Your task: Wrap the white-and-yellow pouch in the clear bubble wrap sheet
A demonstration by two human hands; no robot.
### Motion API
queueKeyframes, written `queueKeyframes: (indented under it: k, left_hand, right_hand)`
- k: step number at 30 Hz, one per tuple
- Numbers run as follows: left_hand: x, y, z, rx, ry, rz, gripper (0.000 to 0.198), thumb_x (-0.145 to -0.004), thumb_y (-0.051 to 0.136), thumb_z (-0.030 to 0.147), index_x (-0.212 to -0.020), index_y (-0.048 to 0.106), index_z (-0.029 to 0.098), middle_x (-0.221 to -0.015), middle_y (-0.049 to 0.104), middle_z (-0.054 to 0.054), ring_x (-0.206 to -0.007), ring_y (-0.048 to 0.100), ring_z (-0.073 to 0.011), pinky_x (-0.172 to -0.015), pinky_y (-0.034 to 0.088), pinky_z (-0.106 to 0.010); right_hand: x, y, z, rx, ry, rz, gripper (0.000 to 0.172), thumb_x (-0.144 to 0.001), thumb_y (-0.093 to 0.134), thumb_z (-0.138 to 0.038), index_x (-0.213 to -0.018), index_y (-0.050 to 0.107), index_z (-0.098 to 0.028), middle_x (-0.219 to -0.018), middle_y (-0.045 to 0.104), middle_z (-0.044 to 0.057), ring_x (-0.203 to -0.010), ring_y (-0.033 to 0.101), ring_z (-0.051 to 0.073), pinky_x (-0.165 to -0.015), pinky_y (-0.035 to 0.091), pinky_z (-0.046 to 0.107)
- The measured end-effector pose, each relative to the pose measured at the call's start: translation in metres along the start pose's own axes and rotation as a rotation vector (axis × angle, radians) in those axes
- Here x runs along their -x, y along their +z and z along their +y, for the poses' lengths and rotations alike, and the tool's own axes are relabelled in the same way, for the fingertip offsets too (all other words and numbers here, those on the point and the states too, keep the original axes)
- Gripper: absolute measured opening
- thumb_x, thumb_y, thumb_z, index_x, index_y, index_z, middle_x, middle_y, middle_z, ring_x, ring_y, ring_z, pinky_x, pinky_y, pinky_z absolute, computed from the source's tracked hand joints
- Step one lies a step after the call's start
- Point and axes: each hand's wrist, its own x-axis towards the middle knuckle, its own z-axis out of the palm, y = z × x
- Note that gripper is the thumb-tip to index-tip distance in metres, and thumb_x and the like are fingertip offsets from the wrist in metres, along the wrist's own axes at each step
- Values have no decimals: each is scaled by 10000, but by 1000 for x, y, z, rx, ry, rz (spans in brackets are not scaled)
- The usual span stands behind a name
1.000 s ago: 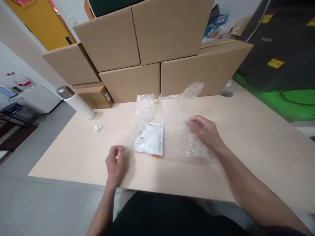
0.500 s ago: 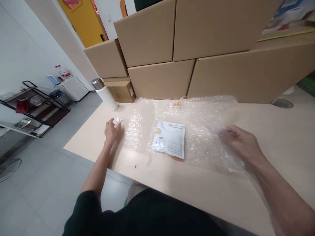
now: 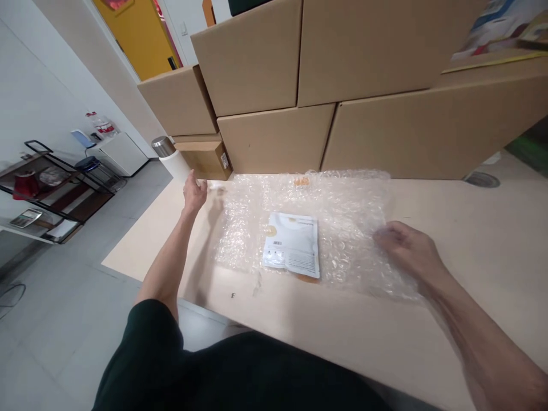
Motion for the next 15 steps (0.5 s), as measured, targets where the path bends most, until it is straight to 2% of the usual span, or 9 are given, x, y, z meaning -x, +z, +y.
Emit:
queueKeyframes:
  k: [1,2,4,6,7,9,11,13,15]
  left_hand:
    - [12,-1,10,19,26,-29,404,-1008,473,245,-1348,516,32,-1258,623,-214,-953,643,-227,-875,532,-434]
    - [27,-1,21,42,67,-76,365,-1010,457,268,-1271,588,50,-1192,662,-186,-919,646,-218,-855,534,-397]
    - [64,-1,47,98,175,-194,313,-995,484,350,-1075,703,139,-1075,712,-103,-885,653,-197,-804,539,-319]
    - [103,-2,73,174,340,-367,354,-976,503,442,-1009,721,166,-1054,708,-99,-916,656,-217,-799,542,-328]
    - [121,-1,85,197,413,-456,403,-971,493,498,-1038,717,170,-1076,697,-114,-964,651,-242,-830,540,-363]
    - [148,3,102,167,506,-570,523,-922,530,597,-1237,649,197,-1216,639,-148,-1091,614,-304,-921,510,-456]
    - [164,12,113,98,566,-655,678,-845,607,649,-1372,557,225,-1412,521,-181,-1264,508,-385,-1032,422,-553]
    - [172,22,118,34,546,-696,782,-783,664,670,-1420,502,248,-1514,416,-188,-1348,413,-437,-1088,333,-613]
    - [175,31,121,8,466,-692,819,-757,681,681,-1427,489,250,-1504,412,-198,-1347,400,-455,-1090,311,-631]
  right_hand:
    - [0,0,0,0,-5,-4,282,-659,556,-473,-769,603,-218,-727,624,11,-694,534,192,-658,382,307]
    - [0,0,1,4,-10,-8,270,-673,555,-467,-767,598,-218,-720,613,5,-685,523,186,-650,377,303]
    - [0,0,3,19,-22,-10,245,-697,551,-449,-769,592,-218,-711,600,-3,-674,508,177,-639,371,297]
    - [-1,0,6,32,-29,-8,227,-712,553,-428,-777,595,-215,-712,600,-6,-672,508,172,-635,371,293]
    - [-1,0,7,36,-30,-10,222,-716,556,-420,-783,599,-213,-711,602,-7,-670,509,170,-636,373,292]
    - [-2,1,7,34,-35,-14,216,-727,558,-409,-796,607,-210,-706,604,-5,-665,510,167,-639,376,293]
    - [-3,0,6,36,-38,-12,204,-731,562,-395,-796,609,-207,-706,611,-1,-671,518,169,-650,382,297]
    - [-3,0,5,38,-35,-10,194,-733,568,-385,-792,612,-205,-717,626,7,-686,532,173,-662,390,300]
    - [-3,-1,4,32,-29,-5,192,-725,577,-385,-781,617,-205,-723,637,14,-692,544,178,-665,397,302]
